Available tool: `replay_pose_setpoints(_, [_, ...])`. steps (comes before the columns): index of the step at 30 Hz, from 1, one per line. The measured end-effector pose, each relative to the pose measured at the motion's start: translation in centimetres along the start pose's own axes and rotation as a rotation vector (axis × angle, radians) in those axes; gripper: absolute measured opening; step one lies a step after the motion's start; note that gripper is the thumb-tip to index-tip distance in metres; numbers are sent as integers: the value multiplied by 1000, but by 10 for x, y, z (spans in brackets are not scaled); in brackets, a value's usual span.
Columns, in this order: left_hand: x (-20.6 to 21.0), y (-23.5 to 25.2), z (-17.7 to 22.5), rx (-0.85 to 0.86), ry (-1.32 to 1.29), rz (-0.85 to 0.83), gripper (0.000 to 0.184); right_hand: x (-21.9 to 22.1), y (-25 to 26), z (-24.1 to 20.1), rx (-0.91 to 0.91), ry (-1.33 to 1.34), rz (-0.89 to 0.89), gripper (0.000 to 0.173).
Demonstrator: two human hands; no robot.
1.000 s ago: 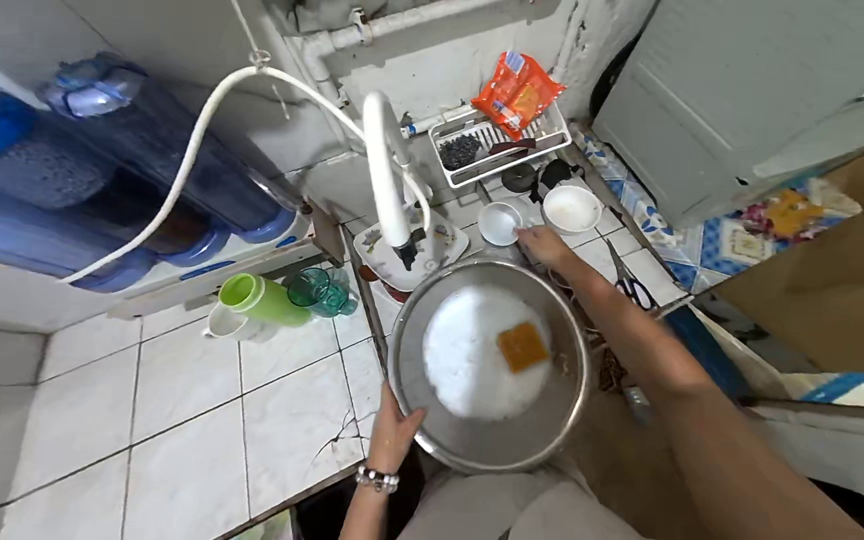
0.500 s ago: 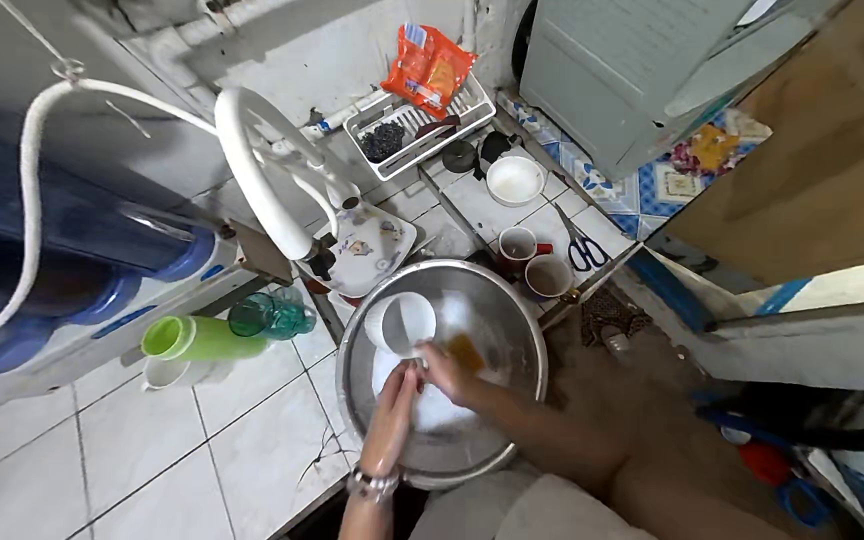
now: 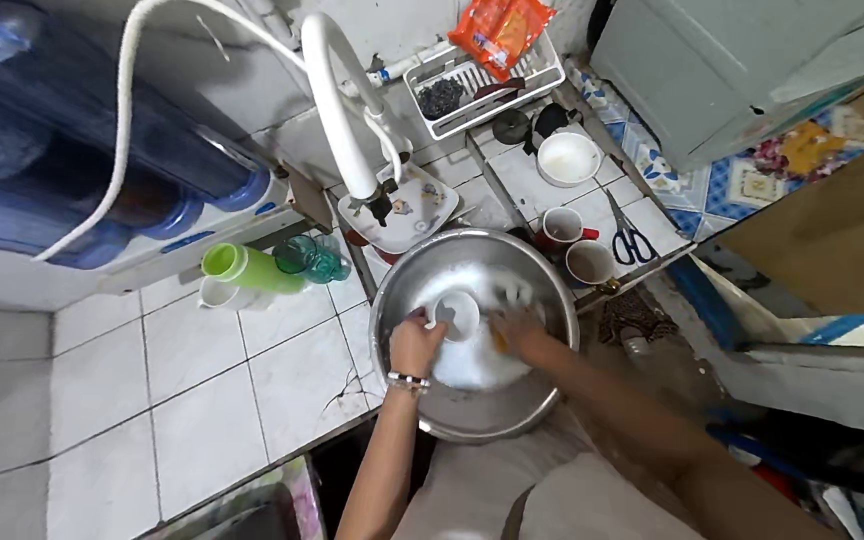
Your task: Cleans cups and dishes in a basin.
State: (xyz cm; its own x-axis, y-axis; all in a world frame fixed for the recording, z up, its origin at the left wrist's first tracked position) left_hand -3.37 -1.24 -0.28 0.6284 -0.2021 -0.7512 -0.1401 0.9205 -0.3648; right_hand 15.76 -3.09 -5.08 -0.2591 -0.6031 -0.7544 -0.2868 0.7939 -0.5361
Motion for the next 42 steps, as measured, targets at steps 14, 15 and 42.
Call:
replay_pose_setpoints(14, [-24,-37,-25,-161,342,-180,44,31,17,-91,-109,936,-86,30])
replay_pose_setpoints(15, [-27,-40,-28,-200,373,-227,44,39,20,-102,-165,882,-166,29])
replay_pose_setpoints(42, [-6,-29,-61,56,-997,690,81,16,61,-135,-217,1516,166,24])
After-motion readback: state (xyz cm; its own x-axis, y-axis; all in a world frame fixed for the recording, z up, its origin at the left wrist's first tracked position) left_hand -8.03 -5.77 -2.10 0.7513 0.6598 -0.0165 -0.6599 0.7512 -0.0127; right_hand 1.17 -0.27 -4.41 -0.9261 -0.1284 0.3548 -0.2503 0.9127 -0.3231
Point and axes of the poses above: each hand's wrist, its own y-axis towards the middle knuckle, its own x-axis out of the palm, z = x × y, the point moved 6 cm from there along y, towards the middle knuckle, and after that the axes turned 7 degrees about z, right-handed, at the moved point
